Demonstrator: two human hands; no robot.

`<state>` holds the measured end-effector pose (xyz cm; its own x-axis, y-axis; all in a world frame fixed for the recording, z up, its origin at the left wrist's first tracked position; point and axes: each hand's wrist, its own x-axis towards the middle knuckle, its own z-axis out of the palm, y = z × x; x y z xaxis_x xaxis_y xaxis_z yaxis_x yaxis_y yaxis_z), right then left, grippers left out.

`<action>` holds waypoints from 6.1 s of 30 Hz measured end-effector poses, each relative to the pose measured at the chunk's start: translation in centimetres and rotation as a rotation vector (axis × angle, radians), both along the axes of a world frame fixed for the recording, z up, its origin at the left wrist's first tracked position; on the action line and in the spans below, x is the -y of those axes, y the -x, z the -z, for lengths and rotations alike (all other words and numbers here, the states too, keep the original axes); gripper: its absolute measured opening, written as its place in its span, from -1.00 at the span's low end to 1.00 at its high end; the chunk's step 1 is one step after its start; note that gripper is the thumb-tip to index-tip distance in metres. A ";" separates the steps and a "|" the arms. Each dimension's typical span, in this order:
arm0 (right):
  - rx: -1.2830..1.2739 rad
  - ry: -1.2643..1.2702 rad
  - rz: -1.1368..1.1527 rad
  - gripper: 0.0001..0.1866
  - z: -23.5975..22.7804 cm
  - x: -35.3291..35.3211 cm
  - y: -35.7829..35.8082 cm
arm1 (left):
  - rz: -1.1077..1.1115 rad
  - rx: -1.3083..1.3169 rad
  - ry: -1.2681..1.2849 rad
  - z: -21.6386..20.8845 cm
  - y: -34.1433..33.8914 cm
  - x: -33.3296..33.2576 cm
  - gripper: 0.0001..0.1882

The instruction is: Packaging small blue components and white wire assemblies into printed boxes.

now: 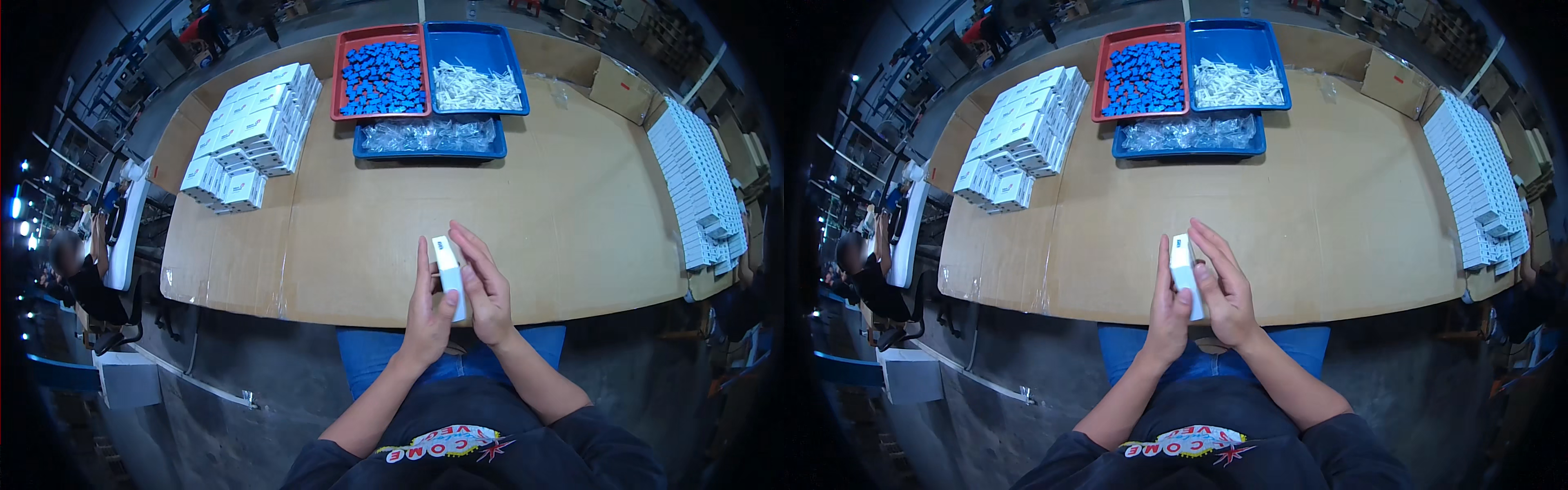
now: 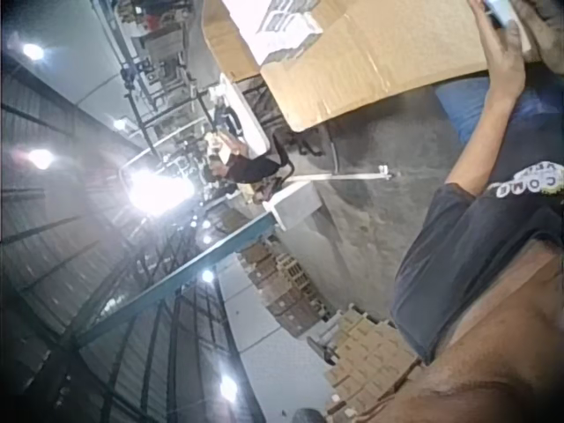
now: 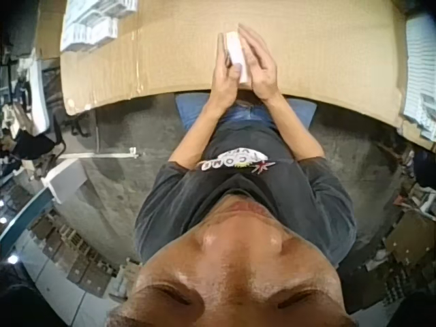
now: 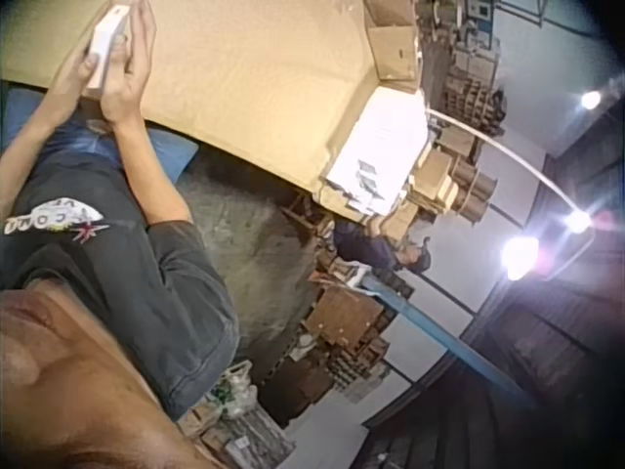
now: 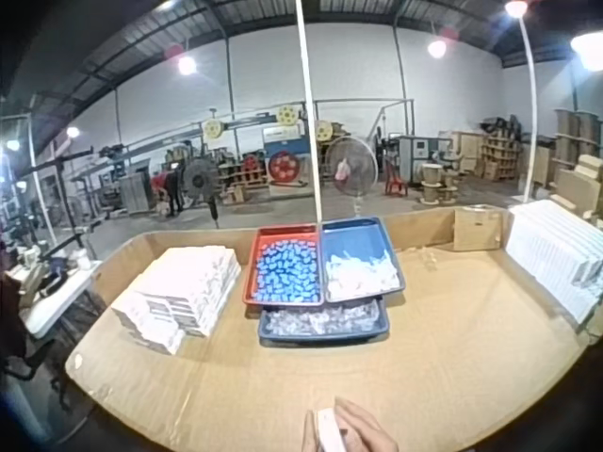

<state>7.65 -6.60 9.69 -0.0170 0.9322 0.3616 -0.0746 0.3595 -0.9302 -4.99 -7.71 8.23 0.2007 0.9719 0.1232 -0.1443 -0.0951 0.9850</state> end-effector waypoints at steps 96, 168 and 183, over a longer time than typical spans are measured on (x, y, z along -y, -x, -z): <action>0.327 -0.432 0.188 -0.19 6.4 -3.2 -1.2 | -0.047 0.291 0.647 0.5 -2.3 -2.1 -0.45; 0.440 -0.314 0.103 -0.55 4.1 -1.1 0.5 | -0.202 0.049 -0.060 2.5 0.3 -2.6 -0.06; -0.169 0.570 -0.207 -0.43 2.3 -1.2 -1.0 | -0.280 0.000 -0.176 2.8 0.2 -2.8 0.17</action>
